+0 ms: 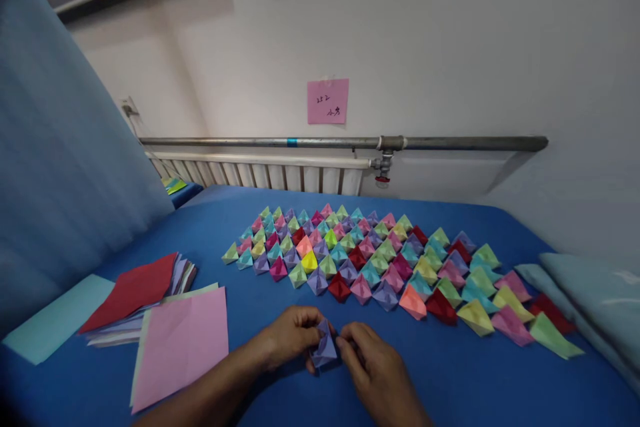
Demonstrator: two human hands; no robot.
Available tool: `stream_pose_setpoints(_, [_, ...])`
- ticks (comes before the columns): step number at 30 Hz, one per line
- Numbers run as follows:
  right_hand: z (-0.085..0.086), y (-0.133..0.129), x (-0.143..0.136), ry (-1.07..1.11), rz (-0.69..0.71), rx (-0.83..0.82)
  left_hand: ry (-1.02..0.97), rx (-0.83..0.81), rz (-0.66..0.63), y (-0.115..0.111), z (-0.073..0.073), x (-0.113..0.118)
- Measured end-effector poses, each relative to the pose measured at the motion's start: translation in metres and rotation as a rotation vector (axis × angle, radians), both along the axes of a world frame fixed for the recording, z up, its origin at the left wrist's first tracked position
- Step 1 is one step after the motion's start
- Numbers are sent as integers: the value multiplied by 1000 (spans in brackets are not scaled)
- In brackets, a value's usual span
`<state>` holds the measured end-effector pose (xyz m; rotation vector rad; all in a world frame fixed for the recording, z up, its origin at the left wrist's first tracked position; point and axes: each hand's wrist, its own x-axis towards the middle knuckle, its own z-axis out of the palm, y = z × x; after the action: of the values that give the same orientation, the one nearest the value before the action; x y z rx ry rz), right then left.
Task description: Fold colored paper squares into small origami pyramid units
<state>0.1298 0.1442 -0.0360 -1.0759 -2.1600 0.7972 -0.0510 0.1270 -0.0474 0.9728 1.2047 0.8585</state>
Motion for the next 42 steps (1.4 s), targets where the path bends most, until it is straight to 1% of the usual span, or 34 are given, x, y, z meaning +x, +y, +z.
stream_pose_setpoints(3, [-3,1,1,-4,5,6,11,16,15,0,2,1])
stream_pose_setpoints(6, [-2,0,1,-6,-6,5,8,43,46,-1,5,1])
stream_pose_setpoints(11, [1,-1,0,-2,-42,20,-16,110,170,-3,7,-3])
stream_pose_setpoints(13, [1,-2,-1,14,-47,6,-12,121,193,-2,8,-5])
stream_pose_setpoints(16, [1,-4,-1,48,-32,15,20,140,196,-3,10,-5])
stream_pose_setpoints(20, [4,-8,-1,112,-27,85,95,178,183,-6,13,-3])
stream_pose_setpoints(25, [4,-15,-4,139,8,145,220,226,193,-8,10,-3])
stream_pose_setpoints(30, [-2,-24,-14,87,-19,211,344,274,219,-10,7,-3])
stream_pose_setpoints(34, [-5,-25,-17,38,34,179,387,273,217,-11,7,-2])
stream_pose_setpoints(37, [-7,-21,-16,54,61,149,388,246,204,-11,8,-3])
stream_pose_setpoints(42, [-6,-12,-7,102,77,120,333,186,178,-7,20,-12])
